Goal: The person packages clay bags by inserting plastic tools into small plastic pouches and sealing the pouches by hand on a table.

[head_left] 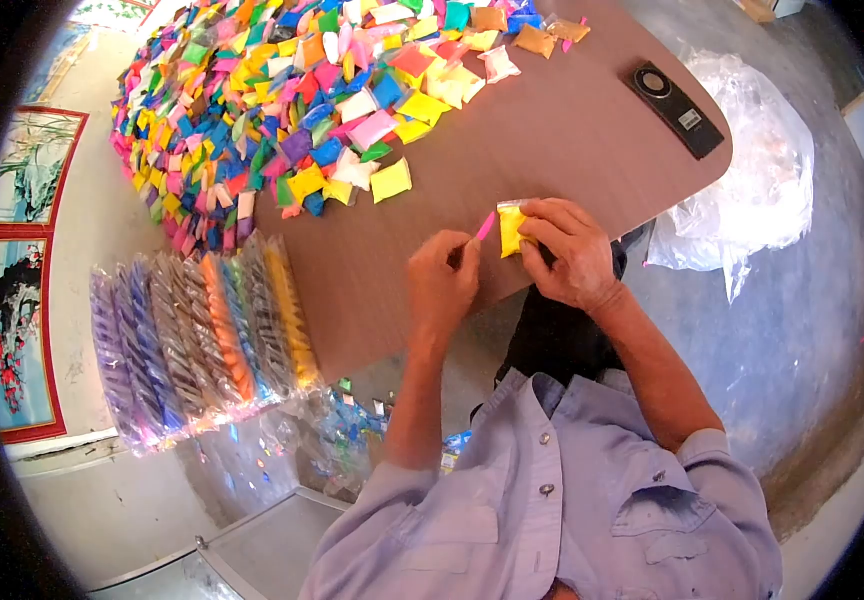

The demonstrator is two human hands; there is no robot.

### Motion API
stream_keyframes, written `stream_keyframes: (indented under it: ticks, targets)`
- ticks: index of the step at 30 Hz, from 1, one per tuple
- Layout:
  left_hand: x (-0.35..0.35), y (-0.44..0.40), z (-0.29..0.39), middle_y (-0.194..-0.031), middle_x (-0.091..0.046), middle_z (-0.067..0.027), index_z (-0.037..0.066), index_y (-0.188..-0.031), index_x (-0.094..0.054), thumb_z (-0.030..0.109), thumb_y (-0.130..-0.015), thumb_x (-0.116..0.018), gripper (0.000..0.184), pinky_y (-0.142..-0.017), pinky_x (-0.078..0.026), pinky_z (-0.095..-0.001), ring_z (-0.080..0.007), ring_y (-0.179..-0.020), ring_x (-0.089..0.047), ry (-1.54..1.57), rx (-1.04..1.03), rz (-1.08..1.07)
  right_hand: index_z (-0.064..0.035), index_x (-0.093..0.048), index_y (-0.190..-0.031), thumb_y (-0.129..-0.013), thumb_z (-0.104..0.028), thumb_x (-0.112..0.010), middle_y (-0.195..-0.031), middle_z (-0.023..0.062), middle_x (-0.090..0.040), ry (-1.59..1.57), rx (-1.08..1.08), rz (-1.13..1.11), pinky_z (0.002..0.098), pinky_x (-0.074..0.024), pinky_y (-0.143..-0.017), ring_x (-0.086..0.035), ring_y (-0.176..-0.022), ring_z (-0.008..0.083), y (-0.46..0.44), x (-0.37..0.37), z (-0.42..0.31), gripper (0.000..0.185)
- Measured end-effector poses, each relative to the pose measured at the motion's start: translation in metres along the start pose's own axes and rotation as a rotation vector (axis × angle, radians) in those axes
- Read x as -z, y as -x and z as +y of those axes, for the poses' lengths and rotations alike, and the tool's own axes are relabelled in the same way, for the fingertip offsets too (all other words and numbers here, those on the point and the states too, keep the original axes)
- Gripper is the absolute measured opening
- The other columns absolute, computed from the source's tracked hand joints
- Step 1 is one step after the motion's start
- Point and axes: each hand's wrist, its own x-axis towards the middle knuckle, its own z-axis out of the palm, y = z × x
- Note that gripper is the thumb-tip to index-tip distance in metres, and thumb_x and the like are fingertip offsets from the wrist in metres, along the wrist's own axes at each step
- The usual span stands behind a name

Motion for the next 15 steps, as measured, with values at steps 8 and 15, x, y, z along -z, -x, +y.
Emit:
stream_keyframes:
  ticks: [8, 15]
  targets:
    - [-0.011, 0.024, 0.022, -0.082, -0.074, -0.0144, -0.002, -0.095, -0.073, 0.011, -0.095, -0.076, 0.013, -0.067, -0.056, -0.0344, -0.0200, -0.070, -0.070, -0.004, -0.012, 0.022, -0.0040, -0.073, -0.106, -0.083, -0.014, -0.079, -0.114, 0.0134, -0.072, 0.022, -0.054, -0.037, 0.0435, -0.0565, -0.095, -0.068, -0.106, 0.0330, -0.002, -0.001, -0.004, 0.026]
    - [0.004, 0.021, -0.001, -0.083, -0.072, -0.0156, -0.002, -0.094, -0.073, 0.010, -0.095, -0.075, 0.012, -0.066, -0.055, -0.0347, -0.0224, -0.069, -0.070, -0.092, 0.037, 0.105, -0.0026, -0.076, -0.103, -0.084, -0.012, -0.078, -0.111, 0.0118, -0.073, 0.023, -0.051, -0.039, 0.0422, -0.0567, -0.092, -0.068, -0.102, 0.0317, 0.001, -0.003, 0.000, 0.021]
